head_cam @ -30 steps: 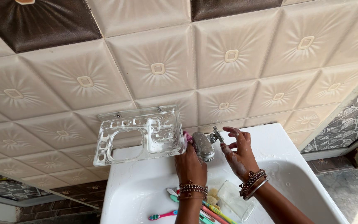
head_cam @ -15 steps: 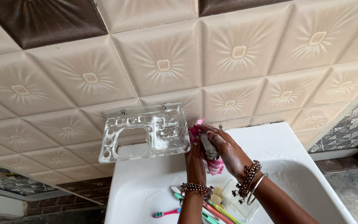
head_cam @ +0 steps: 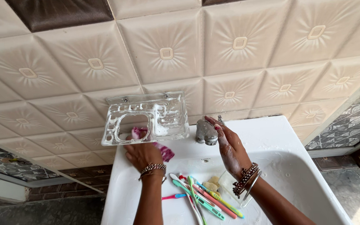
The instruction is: The person wipes and rinses a clear plastic bathroom shelf, a glass, and toothbrushes using a pink cloth under running water at a sink.
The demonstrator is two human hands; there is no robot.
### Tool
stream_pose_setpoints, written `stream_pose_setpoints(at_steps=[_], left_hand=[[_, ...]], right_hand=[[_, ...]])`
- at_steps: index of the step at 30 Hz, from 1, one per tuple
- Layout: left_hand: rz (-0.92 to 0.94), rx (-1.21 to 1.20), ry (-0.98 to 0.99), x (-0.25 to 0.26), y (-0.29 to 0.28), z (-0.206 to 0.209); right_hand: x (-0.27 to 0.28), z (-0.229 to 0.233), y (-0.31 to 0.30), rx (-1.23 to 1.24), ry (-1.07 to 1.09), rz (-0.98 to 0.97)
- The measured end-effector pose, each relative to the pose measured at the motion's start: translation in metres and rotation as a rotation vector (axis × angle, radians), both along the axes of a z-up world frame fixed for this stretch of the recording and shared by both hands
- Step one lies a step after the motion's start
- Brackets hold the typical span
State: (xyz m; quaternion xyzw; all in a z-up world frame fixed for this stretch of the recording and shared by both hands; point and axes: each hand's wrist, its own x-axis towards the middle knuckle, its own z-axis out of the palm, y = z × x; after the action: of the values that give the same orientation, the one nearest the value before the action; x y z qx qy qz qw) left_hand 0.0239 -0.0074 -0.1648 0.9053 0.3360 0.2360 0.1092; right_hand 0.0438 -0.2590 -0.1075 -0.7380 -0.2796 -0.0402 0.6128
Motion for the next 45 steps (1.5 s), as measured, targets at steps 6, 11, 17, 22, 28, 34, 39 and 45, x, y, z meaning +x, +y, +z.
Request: stream_pose_setpoints(at_steps=[6, 11, 17, 22, 28, 34, 39, 45], left_hand=[[-0.433, -0.003, 0.185, 0.003, -0.094, -0.011], [-0.292, 0.021, 0.208, -0.061, -0.015, 0.024], [-0.051, 0.09, 0.253, -0.009, -0.016, 0.029], [-0.347, 0.076, 0.005, 0.006, -0.068, -0.001], [-0.509, 0.078, 0.233, -0.022, 0.023, 0.022], [-0.279, 0.073, 0.108, -0.078, 0.061, 0.009], [-0.229, 0.168, 0.481, -0.135, 0.05, 0.006], [-0.348, 0.037, 0.518, -0.086, 0.042, 0.032]], right_hand=[[-0.021, -0.056, 0.02, 0.126, 0.102, 0.035], [-0.016, -0.042, 0.014, -0.428, 0.021, -0.03], [-0.029, -0.044, 0.022, -0.429, -0.187, -0.01], [-0.043, -0.045, 0.046, -0.233, 0.023, -0.175], [-0.045, -0.069, 0.08, -0.62, -0.406, -0.162], [-0.035, -0.071, 0.135, -0.907, -0.474, -0.096], [-0.032, -0.073, 0.147, -0.871, -0.665, 0.004], [-0.031, -0.066, 0.123, -0.782, -0.501, 0.278]])
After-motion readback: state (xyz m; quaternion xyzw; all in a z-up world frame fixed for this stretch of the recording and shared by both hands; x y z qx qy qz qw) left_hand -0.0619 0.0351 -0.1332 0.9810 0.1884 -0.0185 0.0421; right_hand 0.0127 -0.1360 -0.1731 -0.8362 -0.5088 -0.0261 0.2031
